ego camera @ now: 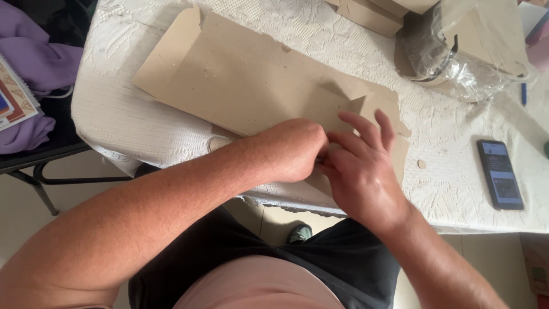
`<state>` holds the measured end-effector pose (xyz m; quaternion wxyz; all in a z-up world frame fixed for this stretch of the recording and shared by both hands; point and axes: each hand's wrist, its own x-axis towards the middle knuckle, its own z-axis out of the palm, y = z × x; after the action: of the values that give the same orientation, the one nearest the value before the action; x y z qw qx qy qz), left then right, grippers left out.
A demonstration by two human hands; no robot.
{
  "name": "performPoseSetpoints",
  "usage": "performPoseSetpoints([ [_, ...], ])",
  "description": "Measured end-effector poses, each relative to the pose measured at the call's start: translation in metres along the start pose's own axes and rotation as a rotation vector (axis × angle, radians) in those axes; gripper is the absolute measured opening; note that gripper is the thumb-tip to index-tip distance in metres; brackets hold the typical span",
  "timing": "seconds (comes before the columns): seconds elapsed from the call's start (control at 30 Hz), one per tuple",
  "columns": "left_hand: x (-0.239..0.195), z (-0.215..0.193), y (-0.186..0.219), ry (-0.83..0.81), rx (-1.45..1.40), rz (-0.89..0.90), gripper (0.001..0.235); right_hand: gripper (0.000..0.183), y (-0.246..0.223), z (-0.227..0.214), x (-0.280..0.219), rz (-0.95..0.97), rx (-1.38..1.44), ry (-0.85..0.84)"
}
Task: The person folds a flat cardboard sheet into a box by creasing and tucking flaps. They repeat the process on multiple sheets, stacking the finished boxes on the table.
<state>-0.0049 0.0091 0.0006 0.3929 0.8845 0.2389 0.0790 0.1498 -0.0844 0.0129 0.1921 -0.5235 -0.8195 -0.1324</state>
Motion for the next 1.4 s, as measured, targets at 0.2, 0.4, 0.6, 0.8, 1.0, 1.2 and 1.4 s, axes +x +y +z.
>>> performPoseSetpoints([
  [0.2, 0.0, 0.003, -0.009, 0.018, 0.019, 0.01, 0.021, 0.019, 0.015, 0.001, -0.018, 0.157, 0.174, 0.033],
  [0.4, -0.003, 0.011, 0.002, 0.106, 0.337, 0.166, 0.018, 0.029, 0.019, 0.007, -0.069, 0.308, 0.039, 0.082],
  [0.6, 0.007, 0.029, 0.001, 0.171, 0.319, 0.226, 0.019, 0.051, 0.015, 0.022, -0.045, 0.203, 0.085, 0.047],
  [0.8, 0.015, 0.037, -0.018, 0.297, 0.371, 0.366, 0.016, 0.044, 0.026, 0.028, -0.037, 0.085, 0.27, 0.144],
  [1.0, -0.05, -0.021, -0.007, 0.378, 0.468, 0.336, 0.012, 0.021, 0.052, -0.001, -0.036, 0.043, 0.382, 0.149],
  [1.2, -0.147, -0.084, -0.016, 0.374, 0.619, 0.148, 0.029, 0.096, 0.084, -0.032, -0.056, 0.111, -0.199, -0.059],
  [1.4, -0.143, -0.025, -0.014, 0.121, 0.489, 0.292, 0.027, 0.062, -0.038, -0.009, -0.02, -0.255, 0.166, -0.138],
])
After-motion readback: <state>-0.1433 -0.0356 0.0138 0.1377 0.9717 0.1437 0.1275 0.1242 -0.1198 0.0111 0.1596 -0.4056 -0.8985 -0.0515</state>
